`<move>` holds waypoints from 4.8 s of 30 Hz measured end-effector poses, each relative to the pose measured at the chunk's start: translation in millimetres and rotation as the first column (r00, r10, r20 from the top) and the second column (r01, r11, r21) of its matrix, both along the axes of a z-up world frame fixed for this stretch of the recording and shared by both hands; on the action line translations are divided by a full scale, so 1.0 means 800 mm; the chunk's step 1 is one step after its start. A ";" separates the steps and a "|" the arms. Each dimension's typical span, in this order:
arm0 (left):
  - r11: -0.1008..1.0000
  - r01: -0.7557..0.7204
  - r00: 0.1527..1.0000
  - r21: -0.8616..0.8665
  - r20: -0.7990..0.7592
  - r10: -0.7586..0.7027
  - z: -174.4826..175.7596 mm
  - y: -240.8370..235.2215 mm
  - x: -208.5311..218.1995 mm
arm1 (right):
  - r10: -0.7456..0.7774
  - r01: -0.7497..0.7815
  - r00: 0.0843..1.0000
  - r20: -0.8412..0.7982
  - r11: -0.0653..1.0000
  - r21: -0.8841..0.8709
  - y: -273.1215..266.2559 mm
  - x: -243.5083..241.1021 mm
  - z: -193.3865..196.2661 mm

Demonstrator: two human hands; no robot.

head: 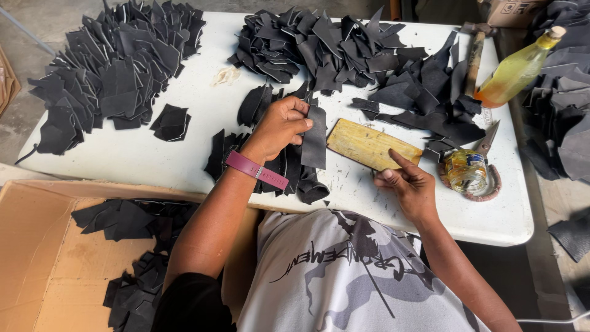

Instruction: The person repeatedly picks up small black leather pieces from a table and rubs their edges against a rectangular wooden block. They handle the pieces one at a time, turning them over and smoothing different sides before placing them back on the table among other pieces.

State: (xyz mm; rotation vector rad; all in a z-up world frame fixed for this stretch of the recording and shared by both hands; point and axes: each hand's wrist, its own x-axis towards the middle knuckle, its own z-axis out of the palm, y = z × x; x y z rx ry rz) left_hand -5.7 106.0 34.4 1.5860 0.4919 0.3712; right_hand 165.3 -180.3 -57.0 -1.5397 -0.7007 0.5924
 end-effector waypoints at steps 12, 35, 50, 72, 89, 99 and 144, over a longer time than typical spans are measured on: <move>0.922 -0.305 0.924 0.240 0.311 0.225 -0.014 0.061 -0.027 | 0.051 -0.037 0.996 -0.072 0.981 0.188 0.002 0.006 -0.013; 0.757 -0.286 0.926 0.587 -0.034 0.376 -0.012 0.029 -0.196 | 0.184 0.305 0.569 0.802 0.858 -0.413 0.190 0.100 0.055; 0.964 -0.086 0.916 -0.252 0.359 0.176 -0.035 -0.129 0.043 | -0.072 -0.054 0.926 0.370 0.947 0.318 0.081 -0.002 0.120; 0.996 -0.085 0.922 0.026 0.381 0.068 -0.038 -0.137 0.064 | 0.307 0.434 0.766 0.565 0.401 -0.806 -0.125 0.036 0.148; 0.994 0.108 0.912 0.013 0.396 -0.104 -0.052 -0.150 0.056 | 0.412 0.383 0.794 0.447 0.233 -0.894 -0.127 0.058 0.109; 0.976 0.065 0.954 0.210 0.272 -0.122 -0.043 -0.145 0.052 | 0.402 0.406 0.788 0.467 0.231 -0.884 -0.131 0.054 0.110; 0.370 0.680 0.719 -0.633 0.675 -0.167 0.000 -0.160 0.029 | 0.010 -0.068 0.563 0.826 0.997 0.034 -0.053 -0.024 0.191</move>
